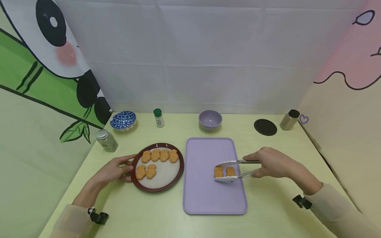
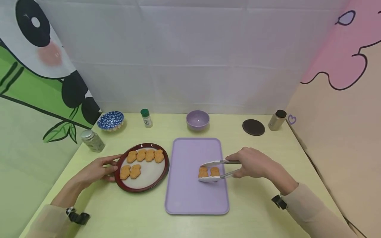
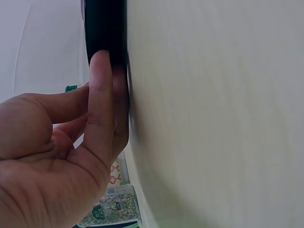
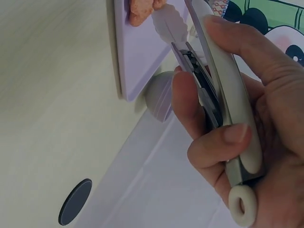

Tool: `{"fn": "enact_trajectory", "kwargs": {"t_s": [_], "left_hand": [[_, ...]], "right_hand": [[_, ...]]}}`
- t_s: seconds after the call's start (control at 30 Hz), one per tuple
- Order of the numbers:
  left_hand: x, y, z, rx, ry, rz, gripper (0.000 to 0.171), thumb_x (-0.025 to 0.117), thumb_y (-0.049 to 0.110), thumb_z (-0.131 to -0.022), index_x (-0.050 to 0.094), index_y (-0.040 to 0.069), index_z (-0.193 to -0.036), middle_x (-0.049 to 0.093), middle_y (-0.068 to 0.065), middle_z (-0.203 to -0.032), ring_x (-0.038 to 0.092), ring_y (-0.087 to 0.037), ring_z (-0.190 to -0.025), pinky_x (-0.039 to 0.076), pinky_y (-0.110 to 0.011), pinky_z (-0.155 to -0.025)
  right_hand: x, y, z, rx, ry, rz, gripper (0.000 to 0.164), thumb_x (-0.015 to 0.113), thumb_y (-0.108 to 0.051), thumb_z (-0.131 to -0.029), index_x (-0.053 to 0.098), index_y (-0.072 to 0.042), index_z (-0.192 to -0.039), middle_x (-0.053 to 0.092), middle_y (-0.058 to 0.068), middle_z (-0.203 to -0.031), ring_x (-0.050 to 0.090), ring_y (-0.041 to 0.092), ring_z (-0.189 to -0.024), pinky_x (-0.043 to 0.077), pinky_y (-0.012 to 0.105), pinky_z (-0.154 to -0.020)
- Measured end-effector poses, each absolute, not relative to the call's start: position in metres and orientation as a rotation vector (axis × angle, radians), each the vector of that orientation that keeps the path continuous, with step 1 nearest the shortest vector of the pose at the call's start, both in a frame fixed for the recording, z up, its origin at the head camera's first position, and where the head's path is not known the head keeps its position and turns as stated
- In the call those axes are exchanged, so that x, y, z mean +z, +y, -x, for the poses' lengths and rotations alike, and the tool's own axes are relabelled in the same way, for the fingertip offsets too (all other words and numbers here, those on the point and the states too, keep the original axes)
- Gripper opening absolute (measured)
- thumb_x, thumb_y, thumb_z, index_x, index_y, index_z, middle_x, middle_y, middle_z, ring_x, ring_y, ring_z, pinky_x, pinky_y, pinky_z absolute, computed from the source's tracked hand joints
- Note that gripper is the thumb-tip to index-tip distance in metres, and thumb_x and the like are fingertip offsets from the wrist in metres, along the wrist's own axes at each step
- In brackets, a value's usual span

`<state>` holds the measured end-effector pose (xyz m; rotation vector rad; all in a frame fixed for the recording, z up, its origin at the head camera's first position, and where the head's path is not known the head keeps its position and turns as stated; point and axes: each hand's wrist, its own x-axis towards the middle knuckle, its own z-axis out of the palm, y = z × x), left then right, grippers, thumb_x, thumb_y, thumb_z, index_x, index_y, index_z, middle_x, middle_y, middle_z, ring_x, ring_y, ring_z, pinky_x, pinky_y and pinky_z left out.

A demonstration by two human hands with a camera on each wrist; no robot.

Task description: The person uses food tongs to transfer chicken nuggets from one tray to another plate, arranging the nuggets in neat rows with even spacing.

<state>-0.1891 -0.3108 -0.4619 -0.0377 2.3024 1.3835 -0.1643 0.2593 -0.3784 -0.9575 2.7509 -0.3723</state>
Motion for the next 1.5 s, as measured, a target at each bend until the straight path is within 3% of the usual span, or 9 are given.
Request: {"fn": "enact_trajectory", "kwargs": {"t_s": [0.23,0.43,0.53,0.8,1.3,1.5], "left_hand": [[-0.461,-0.309,0.191,1.354,2.305,0.066,0.055,0.053,0.004,-0.096,0.037,0.016,-0.146,0.045,-0.020,-0.117,0.061,-0.025,-0.086,0.058,-0.038,-0.069],[-0.463,-0.311,0.190,1.367,2.302,0.074,0.054,0.052,0.004,-0.096,0.037,0.015,-0.146,0.043,-0.020,-0.116,0.062,-0.025,-0.086,0.058,-0.039,-0.069],[-0.462,-0.311,0.190,1.373,2.301,0.060,0.054,0.052,0.003,-0.096,0.036,0.013,-0.147,0.042,-0.021,-0.117,0.062,-0.025,-0.086,0.058,-0.039,-0.069],[-0.461,-0.311,0.191,1.380,2.297,0.065,0.054,0.053,0.004,-0.096,0.037,0.014,-0.146,0.043,-0.020,-0.116,0.062,-0.025,-0.085,0.058,-0.038,-0.068],[-0.460,-0.310,0.190,1.370,2.298,0.059,0.055,0.053,0.004,-0.095,0.036,0.015,-0.146,0.044,-0.020,-0.116,0.061,-0.025,-0.086,0.058,-0.038,-0.068],[-0.463,-0.312,0.191,1.361,2.298,0.082,0.055,0.053,0.004,-0.095,0.036,0.015,-0.146,0.044,-0.020,-0.116,0.062,-0.025,-0.086,0.058,-0.039,-0.069]], "right_hand": [[-0.362,0.240,0.168,-0.431,2.795,1.040,0.052,0.079,-0.032,-0.073,0.066,-0.013,-0.120,0.067,-0.013,-0.094,0.043,0.000,-0.058,0.041,0.020,-0.054],[-0.348,0.182,0.179,-0.469,2.795,1.190,0.053,0.079,-0.034,-0.073,0.066,-0.013,-0.120,0.068,-0.009,-0.096,0.049,0.003,-0.064,0.045,0.023,-0.058],[-0.350,0.148,0.186,-0.429,2.790,1.236,0.052,0.079,-0.036,-0.074,0.066,-0.018,-0.121,0.068,-0.010,-0.095,0.049,0.005,-0.063,0.044,0.024,-0.057],[-0.374,0.089,0.198,-0.384,2.709,1.270,0.053,0.078,-0.037,-0.075,0.064,-0.020,-0.123,0.068,-0.009,-0.099,0.058,0.004,-0.075,0.050,0.024,-0.068],[-0.393,0.073,0.199,-0.436,2.690,1.189,0.056,0.079,-0.037,-0.074,0.063,-0.020,-0.125,0.067,-0.010,-0.095,0.054,0.007,-0.068,0.049,0.025,-0.063],[-0.384,0.090,0.195,-0.463,2.727,1.233,0.060,0.079,-0.039,-0.073,0.062,-0.018,-0.127,0.065,-0.007,-0.113,0.060,0.006,-0.091,0.051,0.026,-0.079]]}}
